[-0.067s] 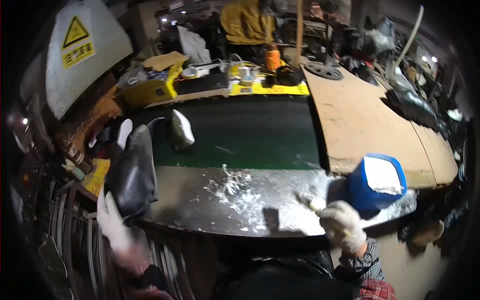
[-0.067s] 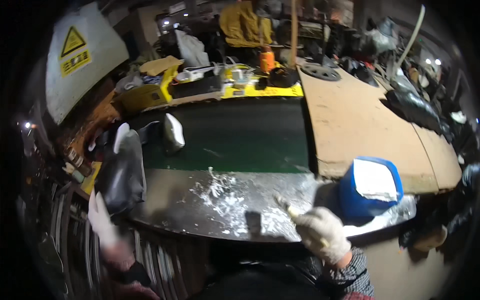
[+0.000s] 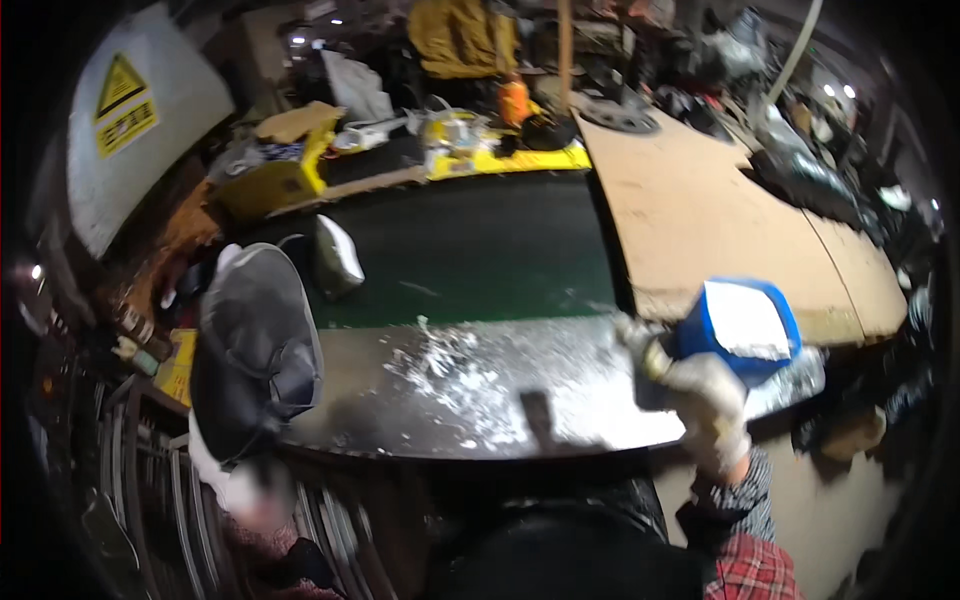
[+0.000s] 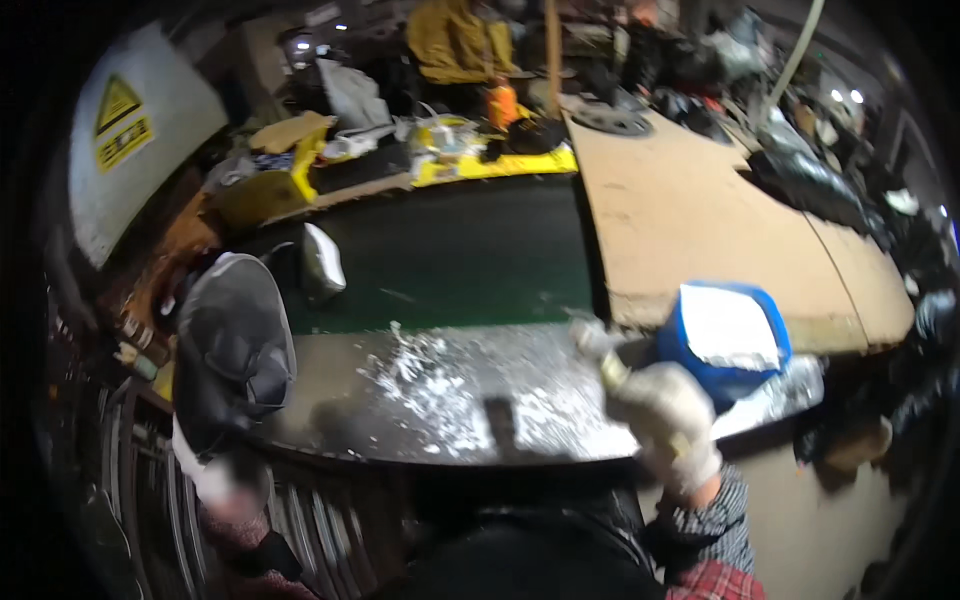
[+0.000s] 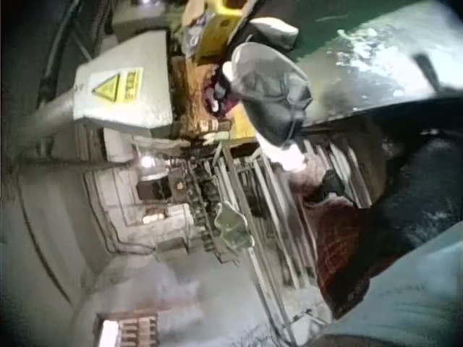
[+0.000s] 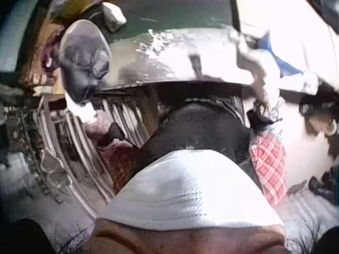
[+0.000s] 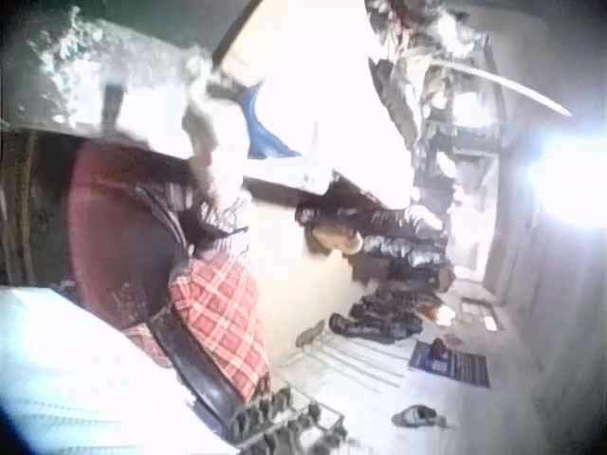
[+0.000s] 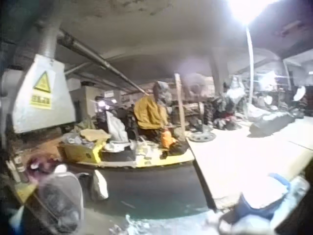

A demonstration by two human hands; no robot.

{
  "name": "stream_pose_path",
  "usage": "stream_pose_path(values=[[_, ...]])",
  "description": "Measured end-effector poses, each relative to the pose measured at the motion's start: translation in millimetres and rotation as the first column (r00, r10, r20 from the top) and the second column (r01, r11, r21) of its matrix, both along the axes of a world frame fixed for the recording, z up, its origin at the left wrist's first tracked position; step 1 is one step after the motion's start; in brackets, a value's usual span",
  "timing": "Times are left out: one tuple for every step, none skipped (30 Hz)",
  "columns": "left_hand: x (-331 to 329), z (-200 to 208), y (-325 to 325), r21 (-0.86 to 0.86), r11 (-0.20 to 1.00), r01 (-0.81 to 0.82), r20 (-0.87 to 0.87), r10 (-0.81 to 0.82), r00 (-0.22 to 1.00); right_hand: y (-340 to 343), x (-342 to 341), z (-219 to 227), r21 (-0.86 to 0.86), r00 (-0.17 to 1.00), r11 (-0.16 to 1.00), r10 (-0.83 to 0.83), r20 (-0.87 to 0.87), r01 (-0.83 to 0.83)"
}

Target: Applying glue or adhesive to shoe soles and upper components using a brush.

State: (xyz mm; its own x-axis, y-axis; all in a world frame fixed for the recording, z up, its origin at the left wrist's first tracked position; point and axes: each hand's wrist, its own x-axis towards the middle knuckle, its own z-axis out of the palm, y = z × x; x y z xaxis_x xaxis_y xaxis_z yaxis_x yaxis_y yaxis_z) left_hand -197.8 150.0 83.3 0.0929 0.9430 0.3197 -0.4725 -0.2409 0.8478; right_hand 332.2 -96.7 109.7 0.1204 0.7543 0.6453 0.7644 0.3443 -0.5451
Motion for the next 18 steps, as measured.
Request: stream_pose_path(values=[[-13, -21, 5, 0.146, 0.936, 0.322, -0.040, -0.319, 0.947, -14, 13, -7, 0.005, 0.985, 0.994, -0.104, -0.136, 0.106], [-53, -29, 12, -0.247, 0.959, 0.139, 0.293, -0.063, 0.954, -30, 26, -1, 0.022, 0.954, 0.988, -0.139, -0.267, 0.150], [-32, -23, 24, -0.371, 0.904, -0.210, 0.119, 0.271, 0.955, -41, 34, 1, 0.051, 0.888, 0.967, -0.209, -0.410, 0.251], [13, -3, 10, 0.085, 0.818, -0.569, -0.585, 0.503, 0.636, -54, 40, 3, 0.052, 0.833, 0.942, -0.266, -0.485, 0.331], [58, 14, -8, 0.633, 0.649, -0.422, -0.752, 0.644, -0.137, -66, 47, 2, 0.087, 0.874, 0.910, -0.358, -0.328, 0.405], [71, 17, -9, 0.683, 0.635, -0.362, -0.697, 0.714, -0.064, -74, 51, -3, 0.064, 0.853, 0.915, -0.343, -0.393, 0.397], [77, 24, -13, 0.734, 0.608, -0.302, -0.636, 0.771, 0.007, -81, 52, -6, 0.040, 0.828, 0.923, -0.322, -0.460, 0.382], [90, 26, -11, 0.761, 0.590, -0.268, -0.606, 0.795, 0.032, -85, 48, -11, 0.022, 0.806, 0.927, -0.314, -0.502, 0.375], [101, 31, -13, 0.791, 0.565, -0.233, -0.572, 0.819, 0.046, -82, 42, -14, 0.019, 0.803, 0.935, -0.293, -0.519, 0.354], [107, 32, -13, 0.820, 0.523, -0.234, -0.534, 0.845, 0.017, -75, 33, -17, 0.042, 0.820, 0.953, -0.235, -0.523, 0.300], [116, 35, -14, 0.843, 0.484, -0.235, -0.497, 0.868, 0.004, -72, 28, -18, 0.066, 0.835, 0.964, -0.186, -0.518, 0.256], [125, 41, -21, 0.876, 0.439, -0.199, -0.446, 0.895, 0.015, -66, 29, -28, 0.210, 0.875, 0.968, -0.019, -0.484, 0.137], [141, 45, -29, 0.884, 0.430, -0.186, -0.424, 0.903, 0.069, -48, 7, -25, 0.456, 0.784, 0.890, 0.277, -0.556, 0.009], [151, 50, -42, 0.883, 0.436, -0.175, -0.419, 0.899, 0.128, -34, -6, -6, 0.155, 0.914, 0.982, -0.041, -0.404, 0.113], [164, 51, -51, 0.878, 0.450, -0.162, -0.416, 0.886, 0.207, -21, -25, 4, 0.076, 0.775, 0.997, 0.070, -0.628, -0.029], [176, 53, -61, 0.926, 0.372, -0.063, -0.351, 0.911, 0.216, -8, -37, 12, -0.042, 0.897, 0.999, -0.027, -0.441, 0.009], [189, 54, -75, 0.932, 0.362, -0.015, -0.347, 0.905, 0.246, 8, -51, 13, 0.043, 0.903, 0.997, 0.074, -0.424, -0.061], [203, 54, -88, 0.931, 0.365, 0.022, -0.353, 0.880, 0.317, 21, -63, 17, -0.008, 0.884, 0.995, 0.085, -0.460, -0.100]])
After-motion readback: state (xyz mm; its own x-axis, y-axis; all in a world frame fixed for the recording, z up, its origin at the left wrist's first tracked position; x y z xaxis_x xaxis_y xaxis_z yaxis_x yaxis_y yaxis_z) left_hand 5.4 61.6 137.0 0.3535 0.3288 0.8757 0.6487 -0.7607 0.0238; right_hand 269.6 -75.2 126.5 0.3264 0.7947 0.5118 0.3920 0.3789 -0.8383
